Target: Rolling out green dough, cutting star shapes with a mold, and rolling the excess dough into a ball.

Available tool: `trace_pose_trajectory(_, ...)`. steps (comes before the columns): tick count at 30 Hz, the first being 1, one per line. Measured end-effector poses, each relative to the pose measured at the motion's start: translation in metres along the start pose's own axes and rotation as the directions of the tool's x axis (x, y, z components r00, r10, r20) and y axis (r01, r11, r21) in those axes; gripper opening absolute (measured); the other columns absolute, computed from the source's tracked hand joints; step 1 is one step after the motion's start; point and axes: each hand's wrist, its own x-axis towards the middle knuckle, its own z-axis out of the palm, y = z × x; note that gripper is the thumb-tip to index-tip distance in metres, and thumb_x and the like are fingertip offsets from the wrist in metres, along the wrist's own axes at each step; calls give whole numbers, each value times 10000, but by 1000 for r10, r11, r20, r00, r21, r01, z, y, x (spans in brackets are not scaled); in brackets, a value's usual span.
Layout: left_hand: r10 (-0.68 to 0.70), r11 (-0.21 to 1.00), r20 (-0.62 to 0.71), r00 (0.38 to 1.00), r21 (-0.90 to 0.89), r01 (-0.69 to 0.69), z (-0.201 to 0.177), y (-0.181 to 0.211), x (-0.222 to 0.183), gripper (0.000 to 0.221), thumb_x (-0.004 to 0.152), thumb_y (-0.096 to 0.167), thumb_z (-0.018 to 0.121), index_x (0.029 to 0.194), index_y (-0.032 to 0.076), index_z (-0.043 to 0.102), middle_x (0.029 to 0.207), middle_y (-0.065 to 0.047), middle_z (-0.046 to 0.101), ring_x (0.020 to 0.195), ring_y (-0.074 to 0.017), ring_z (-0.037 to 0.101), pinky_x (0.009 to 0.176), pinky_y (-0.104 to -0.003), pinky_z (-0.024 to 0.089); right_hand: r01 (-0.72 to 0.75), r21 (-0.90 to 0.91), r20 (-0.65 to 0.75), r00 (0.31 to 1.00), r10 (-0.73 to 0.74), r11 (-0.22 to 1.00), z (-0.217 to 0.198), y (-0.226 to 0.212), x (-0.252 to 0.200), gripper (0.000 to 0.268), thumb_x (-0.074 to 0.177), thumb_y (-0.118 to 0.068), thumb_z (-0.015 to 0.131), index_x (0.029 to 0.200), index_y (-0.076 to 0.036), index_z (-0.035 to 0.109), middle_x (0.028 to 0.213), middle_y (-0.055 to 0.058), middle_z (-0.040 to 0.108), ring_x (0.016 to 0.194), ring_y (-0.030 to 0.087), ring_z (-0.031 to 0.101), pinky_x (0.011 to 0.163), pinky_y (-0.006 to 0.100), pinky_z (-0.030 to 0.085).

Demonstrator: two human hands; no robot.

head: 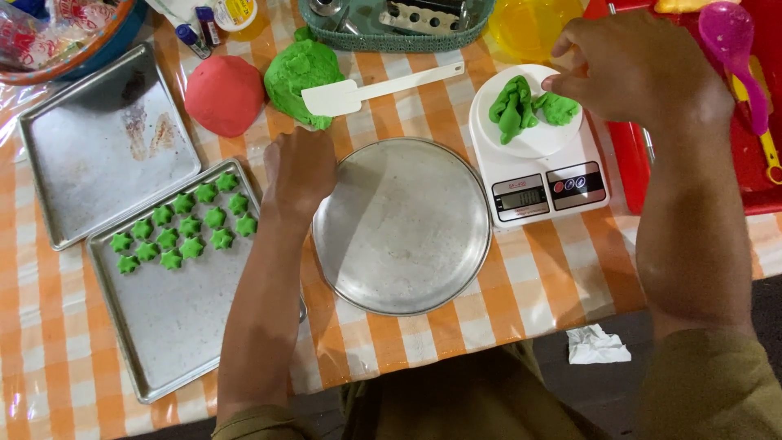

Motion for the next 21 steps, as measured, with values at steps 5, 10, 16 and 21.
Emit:
trace_pose_trajectory(5,6,1000,-4,1000,24,-6,-1,1,-1,150,911,36,662,781,93,712,715,-90,688,705,-367,686,529,-436,530,-47,-68,76,996,53,997,4,-21,3,545,1008,-448,701,1370,-46,634,1218,195,733,1046,420,715,723,516,593)
trace_pose_trajectory(10,13,999,-29,999,53,-12,6,-1,2,172,905,32,649,764,115,700,689,-78,677,676,-352,680,502,-421,512,-126,30,301,947,111,992,15,-42,7,750,921,-496,718,1550,-195,443,1355,233,564,1210,433,585,904,580,549)
trace_pose_trajectory(16,-13,1000,-20,1000,-16,13,3,0,0,130,888,20,687,814,126,679,761,-76,700,741,-371,688,560,-433,528,26,-33,171,985,-20,999,41,-32,13,570,936,-322,756,1406,-107,516,1258,247,572,1123,417,606,767,490,563)
trace_pose_trajectory(21,6,998,-50,999,56,-3,10,-1,3,199,901,14,632,752,134,687,698,-59,671,665,-317,665,500,-398,483,187,-128,130,977,-171,974,51,-25,17,429,888,-232,795,1256,-150,593,1156,211,616,1010,380,626,806,464,517)
